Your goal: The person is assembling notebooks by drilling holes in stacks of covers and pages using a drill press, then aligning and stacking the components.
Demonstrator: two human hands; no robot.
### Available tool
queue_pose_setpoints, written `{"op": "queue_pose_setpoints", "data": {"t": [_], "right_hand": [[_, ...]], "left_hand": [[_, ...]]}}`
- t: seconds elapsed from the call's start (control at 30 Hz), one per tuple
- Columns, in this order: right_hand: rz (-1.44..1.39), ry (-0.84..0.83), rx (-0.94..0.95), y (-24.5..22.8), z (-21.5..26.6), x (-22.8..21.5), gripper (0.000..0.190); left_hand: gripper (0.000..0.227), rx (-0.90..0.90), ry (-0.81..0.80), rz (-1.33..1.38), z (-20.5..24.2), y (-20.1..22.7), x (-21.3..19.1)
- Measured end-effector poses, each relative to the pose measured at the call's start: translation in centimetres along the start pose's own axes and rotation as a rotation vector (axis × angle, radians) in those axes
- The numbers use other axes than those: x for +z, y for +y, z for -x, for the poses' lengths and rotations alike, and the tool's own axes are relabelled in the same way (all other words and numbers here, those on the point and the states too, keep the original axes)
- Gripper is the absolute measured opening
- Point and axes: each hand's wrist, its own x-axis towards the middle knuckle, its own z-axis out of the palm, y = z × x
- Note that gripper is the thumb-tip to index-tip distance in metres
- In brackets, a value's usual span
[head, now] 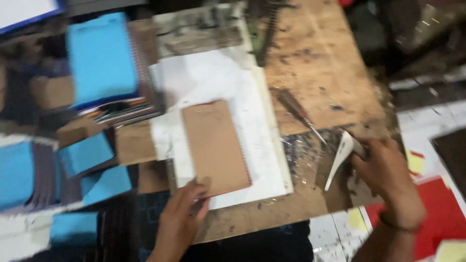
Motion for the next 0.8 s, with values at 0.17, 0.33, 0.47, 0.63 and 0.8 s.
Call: {"op": "queue_pose_setpoints", "data": {"t": [0.17, 0.33, 0.47, 0.63, 0.8], "right_hand": [[-0.246, -0.231, 0.364, -12.0, 1.4, -6.9, 0.039], [-0.481, -0.215, -0.358, -15.4, 0.7, -4.7, 0.056], [-0.184, -0.4, -0.15, -24.8, 0.6, -6.1, 0.06], [0.03, -0.253, -0.542, -30.4, 0.2, -3.5, 0.049], [0.103, -0.202, -0.575, -30.9, 0.0, -0.4, 0.05]], "left_hand": [[0.036, -0.013, -0.057, -0.013, 0.3, 0.3, 0.1], [0.037, 0.123, -0.15, -0.087, 0.3, 1.6, 1.1], [0.008, 0.387, -0.149, -0.174, -0.3, 2.8, 2.0], [0.028, 0.187, 0.026, 0.291, -3.3, 2.9, 0.0], [0.026, -0.068, 0.165, 0.227, -7.7, -3.2, -1.5]]}}
